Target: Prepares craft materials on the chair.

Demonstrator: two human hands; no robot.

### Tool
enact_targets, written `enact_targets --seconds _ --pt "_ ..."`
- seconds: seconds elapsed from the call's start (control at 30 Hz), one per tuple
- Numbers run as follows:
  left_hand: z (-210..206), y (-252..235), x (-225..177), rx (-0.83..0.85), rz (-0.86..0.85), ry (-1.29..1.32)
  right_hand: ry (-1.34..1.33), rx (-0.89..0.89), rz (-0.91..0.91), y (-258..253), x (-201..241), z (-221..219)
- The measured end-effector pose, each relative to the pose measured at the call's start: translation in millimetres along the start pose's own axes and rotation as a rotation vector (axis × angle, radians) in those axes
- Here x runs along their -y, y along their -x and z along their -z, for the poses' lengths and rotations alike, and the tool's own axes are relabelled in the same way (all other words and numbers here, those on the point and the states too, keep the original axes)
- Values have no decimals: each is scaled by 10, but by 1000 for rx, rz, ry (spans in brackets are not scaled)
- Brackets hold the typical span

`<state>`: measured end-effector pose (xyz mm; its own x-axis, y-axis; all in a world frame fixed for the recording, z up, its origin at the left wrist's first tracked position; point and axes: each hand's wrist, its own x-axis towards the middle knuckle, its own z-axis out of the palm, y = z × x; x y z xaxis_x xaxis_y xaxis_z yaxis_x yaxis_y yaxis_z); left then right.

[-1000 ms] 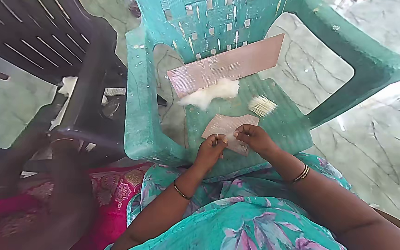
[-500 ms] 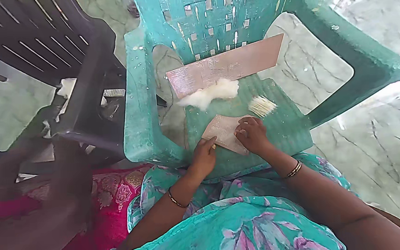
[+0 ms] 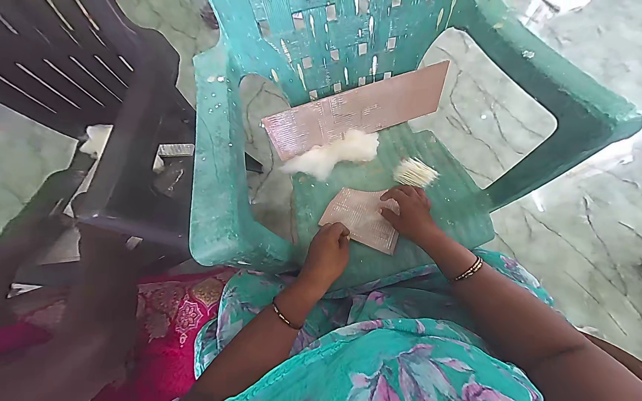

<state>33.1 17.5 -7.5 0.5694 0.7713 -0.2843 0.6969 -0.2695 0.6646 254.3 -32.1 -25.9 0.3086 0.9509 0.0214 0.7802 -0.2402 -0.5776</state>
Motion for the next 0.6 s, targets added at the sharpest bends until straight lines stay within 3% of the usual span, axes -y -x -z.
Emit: enact_targets --seconds 0.13,0.3,0.4,0.6 --pt "-1 -19 -53 -12 -16 -67 50 -19 73 -55 13 55" --pt "43 -22 -140 31 13 -136 165 338 379 -26 173 -23" --pt "18 -19 -129 10 2 -159 282 501 408 43 104 -86" --pt "24 96 -182 122 -4 -167 337 589 439 409 -70 150"
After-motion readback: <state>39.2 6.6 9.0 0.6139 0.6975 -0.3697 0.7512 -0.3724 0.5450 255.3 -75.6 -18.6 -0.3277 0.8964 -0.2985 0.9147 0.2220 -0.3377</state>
